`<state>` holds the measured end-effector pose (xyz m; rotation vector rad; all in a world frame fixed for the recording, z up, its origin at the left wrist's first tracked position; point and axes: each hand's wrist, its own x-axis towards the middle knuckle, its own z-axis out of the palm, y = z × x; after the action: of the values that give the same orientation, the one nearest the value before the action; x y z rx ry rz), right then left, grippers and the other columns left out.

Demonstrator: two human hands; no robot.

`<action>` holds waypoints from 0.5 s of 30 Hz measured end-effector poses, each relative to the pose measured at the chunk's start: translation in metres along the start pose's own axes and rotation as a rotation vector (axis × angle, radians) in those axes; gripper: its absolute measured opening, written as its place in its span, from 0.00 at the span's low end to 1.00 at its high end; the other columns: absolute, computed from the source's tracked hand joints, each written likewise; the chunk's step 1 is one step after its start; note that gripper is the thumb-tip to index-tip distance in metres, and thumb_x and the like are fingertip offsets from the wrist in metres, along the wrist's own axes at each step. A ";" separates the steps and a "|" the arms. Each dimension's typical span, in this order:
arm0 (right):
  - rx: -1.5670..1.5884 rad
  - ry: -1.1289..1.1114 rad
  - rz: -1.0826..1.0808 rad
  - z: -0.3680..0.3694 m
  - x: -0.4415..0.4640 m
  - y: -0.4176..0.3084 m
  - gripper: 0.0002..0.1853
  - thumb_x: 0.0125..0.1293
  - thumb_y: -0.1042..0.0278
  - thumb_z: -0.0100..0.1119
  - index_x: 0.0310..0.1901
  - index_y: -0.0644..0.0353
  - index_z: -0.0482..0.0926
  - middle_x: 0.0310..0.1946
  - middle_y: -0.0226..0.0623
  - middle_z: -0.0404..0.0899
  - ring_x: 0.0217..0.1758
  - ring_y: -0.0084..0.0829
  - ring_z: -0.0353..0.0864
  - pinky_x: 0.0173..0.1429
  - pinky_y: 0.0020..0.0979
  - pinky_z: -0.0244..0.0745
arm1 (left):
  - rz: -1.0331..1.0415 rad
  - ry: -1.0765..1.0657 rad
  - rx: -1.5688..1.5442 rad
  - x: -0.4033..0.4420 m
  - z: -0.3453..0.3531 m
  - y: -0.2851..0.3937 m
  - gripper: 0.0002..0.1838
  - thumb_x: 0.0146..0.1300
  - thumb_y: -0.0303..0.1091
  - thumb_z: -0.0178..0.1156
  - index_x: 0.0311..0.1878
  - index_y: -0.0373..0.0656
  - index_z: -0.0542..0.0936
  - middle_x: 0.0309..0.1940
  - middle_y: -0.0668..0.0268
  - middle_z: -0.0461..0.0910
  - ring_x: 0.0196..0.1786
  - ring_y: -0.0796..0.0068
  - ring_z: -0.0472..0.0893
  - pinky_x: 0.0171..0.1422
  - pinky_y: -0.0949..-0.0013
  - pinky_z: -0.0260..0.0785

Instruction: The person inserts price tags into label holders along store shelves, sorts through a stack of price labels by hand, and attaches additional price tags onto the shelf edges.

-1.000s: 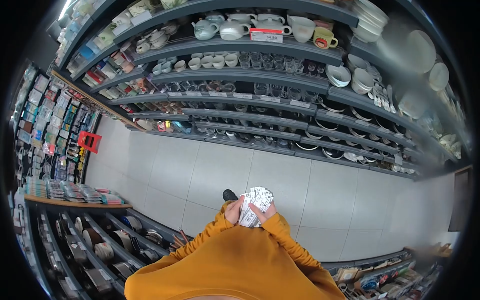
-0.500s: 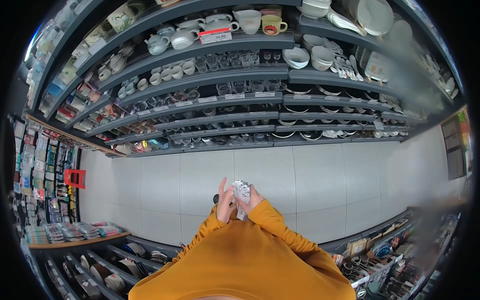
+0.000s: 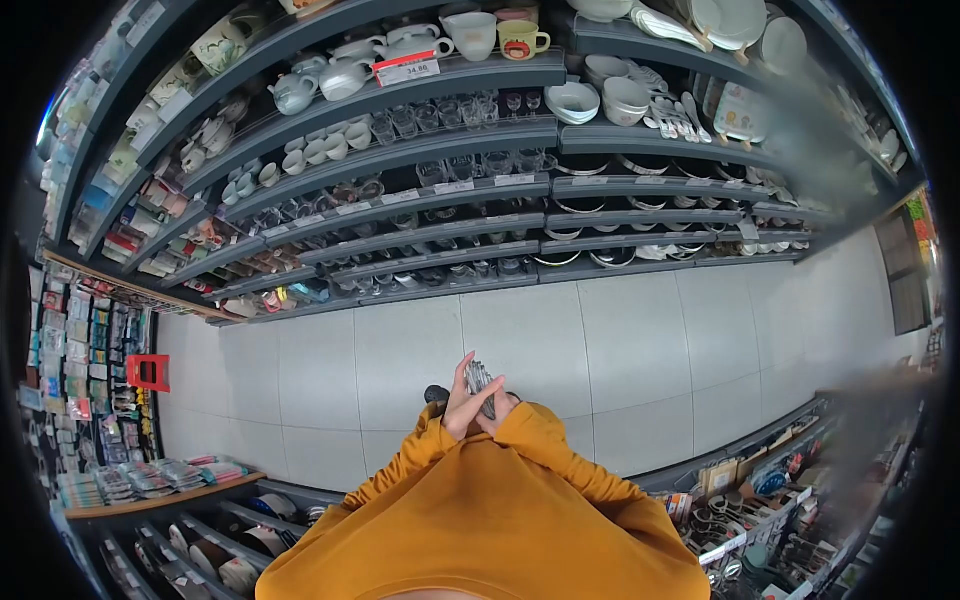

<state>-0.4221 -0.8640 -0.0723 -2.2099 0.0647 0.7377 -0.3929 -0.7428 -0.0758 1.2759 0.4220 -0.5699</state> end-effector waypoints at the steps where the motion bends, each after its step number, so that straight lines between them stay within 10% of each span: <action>1: 0.031 0.043 -0.071 0.004 0.000 0.003 0.39 0.55 0.51 0.64 0.63 0.62 0.58 0.40 0.56 0.79 0.43 0.52 0.81 0.46 0.42 0.76 | -0.020 -0.001 -0.033 0.005 -0.004 -0.006 0.43 0.54 0.32 0.68 0.70 0.53 0.55 0.52 0.58 0.71 0.51 0.69 0.75 0.51 0.66 0.72; 15: 0.221 0.157 -0.400 0.004 -0.006 -0.008 0.37 0.56 0.48 0.66 0.59 0.64 0.62 0.56 0.53 0.69 0.61 0.47 0.72 0.63 0.38 0.67 | -0.058 0.163 -0.376 0.024 -0.019 0.000 0.31 0.60 0.44 0.62 0.62 0.49 0.61 0.47 0.59 0.70 0.37 0.68 0.77 0.39 0.65 0.74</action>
<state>-0.4265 -0.8572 -0.0662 -1.9786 -0.2036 0.3189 -0.3735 -0.7285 -0.0950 0.9530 0.6702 -0.4114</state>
